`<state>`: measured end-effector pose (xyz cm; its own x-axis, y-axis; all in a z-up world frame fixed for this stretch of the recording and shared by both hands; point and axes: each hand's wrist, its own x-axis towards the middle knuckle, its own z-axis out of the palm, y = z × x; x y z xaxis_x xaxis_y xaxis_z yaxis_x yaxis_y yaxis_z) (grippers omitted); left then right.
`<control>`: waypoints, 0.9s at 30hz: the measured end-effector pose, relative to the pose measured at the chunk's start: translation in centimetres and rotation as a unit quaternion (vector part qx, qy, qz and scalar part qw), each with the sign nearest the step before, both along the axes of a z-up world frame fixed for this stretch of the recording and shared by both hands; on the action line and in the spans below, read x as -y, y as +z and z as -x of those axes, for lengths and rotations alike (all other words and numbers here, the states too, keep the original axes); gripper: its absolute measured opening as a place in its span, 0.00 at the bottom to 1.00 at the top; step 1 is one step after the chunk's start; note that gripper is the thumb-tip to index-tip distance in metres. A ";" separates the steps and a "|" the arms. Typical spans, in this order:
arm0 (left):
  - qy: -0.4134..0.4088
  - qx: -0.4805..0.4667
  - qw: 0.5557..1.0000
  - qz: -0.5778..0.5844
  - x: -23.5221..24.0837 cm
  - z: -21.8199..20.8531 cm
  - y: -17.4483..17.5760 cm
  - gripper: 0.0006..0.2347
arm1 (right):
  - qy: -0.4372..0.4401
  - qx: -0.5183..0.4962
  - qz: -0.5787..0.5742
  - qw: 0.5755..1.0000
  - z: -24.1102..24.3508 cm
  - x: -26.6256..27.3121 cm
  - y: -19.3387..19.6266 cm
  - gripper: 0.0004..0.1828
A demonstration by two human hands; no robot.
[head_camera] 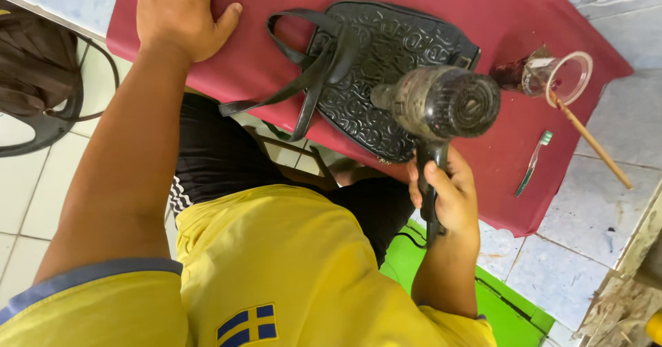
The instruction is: The person applies a liquid to a black handbag with a brush and then uses a hairdryer to dry the surface. The person repeats this cycle of brushing and drying on the bag's body and handle.
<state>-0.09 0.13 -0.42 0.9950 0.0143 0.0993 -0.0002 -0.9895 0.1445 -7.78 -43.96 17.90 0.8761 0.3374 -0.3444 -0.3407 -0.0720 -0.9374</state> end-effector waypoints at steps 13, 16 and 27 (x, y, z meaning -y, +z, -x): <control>-0.003 0.011 0.998 0.069 0.4 0.1 1.6 0.27 | -0.104 0.034 -0.022 0.994 -7.6 -2.8 -0.6 0.21; -0.014 0.059 0.996 0.069 0.2 0.2 0.7 0.27 | -0.106 0.031 -0.015 0.994 -8.7 -3.9 -0.1 0.20; -0.010 0.046 0.997 0.067 0.3 0.1 1.2 0.27 | -0.079 0.034 0.024 0.996 -7.3 -4.0 -0.1 0.20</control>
